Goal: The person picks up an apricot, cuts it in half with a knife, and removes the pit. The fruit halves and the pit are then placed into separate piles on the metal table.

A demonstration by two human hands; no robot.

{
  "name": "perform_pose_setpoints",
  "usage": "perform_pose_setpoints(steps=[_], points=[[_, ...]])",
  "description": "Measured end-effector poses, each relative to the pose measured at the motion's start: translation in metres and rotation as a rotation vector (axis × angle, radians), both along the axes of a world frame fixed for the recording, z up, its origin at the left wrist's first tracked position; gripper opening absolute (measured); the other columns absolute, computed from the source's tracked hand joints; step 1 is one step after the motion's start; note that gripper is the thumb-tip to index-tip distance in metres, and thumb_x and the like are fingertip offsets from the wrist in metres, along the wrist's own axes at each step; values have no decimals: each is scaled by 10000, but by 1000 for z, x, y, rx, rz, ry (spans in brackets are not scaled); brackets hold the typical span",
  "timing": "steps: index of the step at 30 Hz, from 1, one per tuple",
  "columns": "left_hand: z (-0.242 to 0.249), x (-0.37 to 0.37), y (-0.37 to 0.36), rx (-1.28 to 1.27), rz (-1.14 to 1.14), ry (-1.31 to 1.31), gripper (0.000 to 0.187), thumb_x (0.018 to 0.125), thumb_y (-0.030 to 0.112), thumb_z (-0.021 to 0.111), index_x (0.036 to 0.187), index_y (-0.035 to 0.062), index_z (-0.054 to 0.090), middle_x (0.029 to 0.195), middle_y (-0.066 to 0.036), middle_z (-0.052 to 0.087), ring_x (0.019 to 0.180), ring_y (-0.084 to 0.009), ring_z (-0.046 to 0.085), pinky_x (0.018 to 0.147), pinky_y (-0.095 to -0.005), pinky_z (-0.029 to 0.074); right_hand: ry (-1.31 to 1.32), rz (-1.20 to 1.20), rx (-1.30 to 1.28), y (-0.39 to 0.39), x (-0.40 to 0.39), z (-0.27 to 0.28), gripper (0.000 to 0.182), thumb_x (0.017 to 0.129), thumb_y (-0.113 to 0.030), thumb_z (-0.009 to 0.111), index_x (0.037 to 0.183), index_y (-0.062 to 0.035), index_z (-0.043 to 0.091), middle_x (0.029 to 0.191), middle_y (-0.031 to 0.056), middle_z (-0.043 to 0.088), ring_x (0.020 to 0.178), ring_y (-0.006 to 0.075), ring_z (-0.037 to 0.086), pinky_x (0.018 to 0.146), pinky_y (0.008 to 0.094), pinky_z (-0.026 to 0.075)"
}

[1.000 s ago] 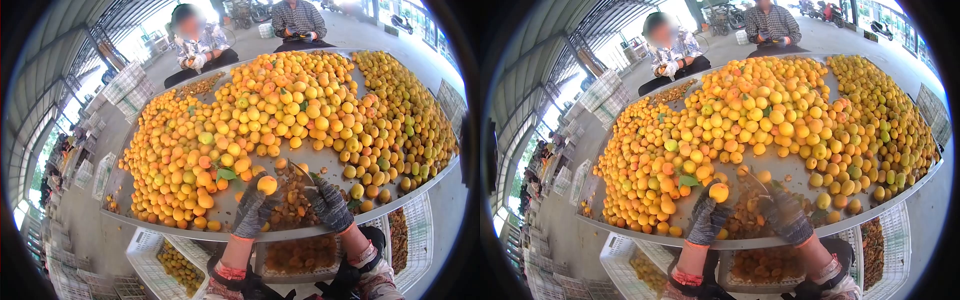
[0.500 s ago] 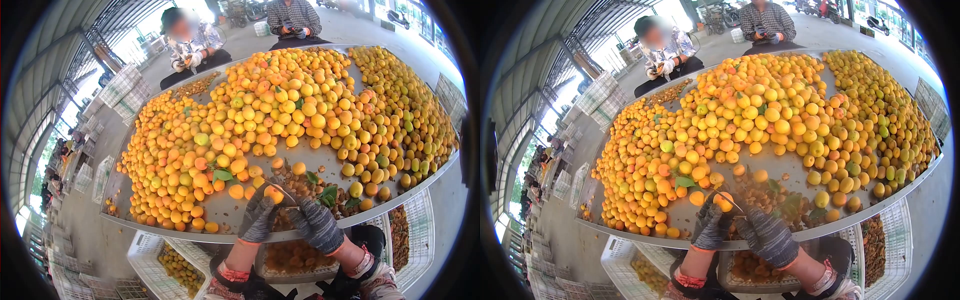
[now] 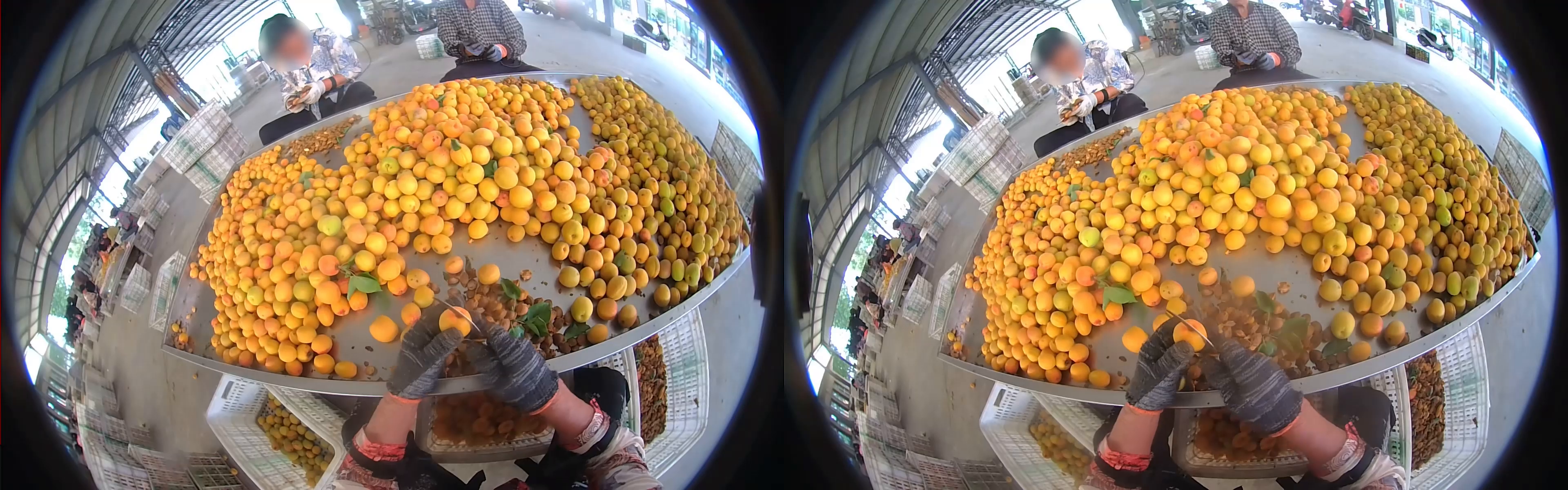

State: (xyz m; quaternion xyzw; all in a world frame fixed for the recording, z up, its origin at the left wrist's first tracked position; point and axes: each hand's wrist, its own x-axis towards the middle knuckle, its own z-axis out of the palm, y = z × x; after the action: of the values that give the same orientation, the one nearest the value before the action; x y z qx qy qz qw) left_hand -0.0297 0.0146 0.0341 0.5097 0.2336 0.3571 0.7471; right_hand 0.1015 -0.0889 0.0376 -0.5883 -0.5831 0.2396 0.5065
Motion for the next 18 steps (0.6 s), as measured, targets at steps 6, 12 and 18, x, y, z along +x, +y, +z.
perform_pose_setpoints(steps=[6, 12, 18], points=[[12, -4, -1, 254, -145, 315, 310, 840, 173, 554, 1094, 0, 514, 980, -25, 551, 867, -94, 502, 747, -236, 414, -198, 57, 135, -3, 10, 8, 355, 809, -93, 536, 1134, 22, 454, 897, 215, 567, 818, 346, 571, 651, 379, 468], [-28, 19, -15, -219, 98, -60, 364, 889, 249, 483, 1152, -1, 462, 1015, -58, 544, 907, -125, 497, 786, -248, 409, -196, -131, 12, 2, -13, -14, 246, 823, -112, 526, 1045, -8, 506, 868, 190, 565, 799, 332, 569, 634, 391, 459], [5, 6, -7, 29, -38, 198, 382, 866, 294, 503, 1130, 20, 473, 1031, -61, 535, 906, -138, 508, 771, -261, 432, -45, -4, -36, 4, 0, -12, 266, 838, -155, 515, 1072, -29, 498, 879, 184, 572, 820, 342, 563, 641, 408, 456]])
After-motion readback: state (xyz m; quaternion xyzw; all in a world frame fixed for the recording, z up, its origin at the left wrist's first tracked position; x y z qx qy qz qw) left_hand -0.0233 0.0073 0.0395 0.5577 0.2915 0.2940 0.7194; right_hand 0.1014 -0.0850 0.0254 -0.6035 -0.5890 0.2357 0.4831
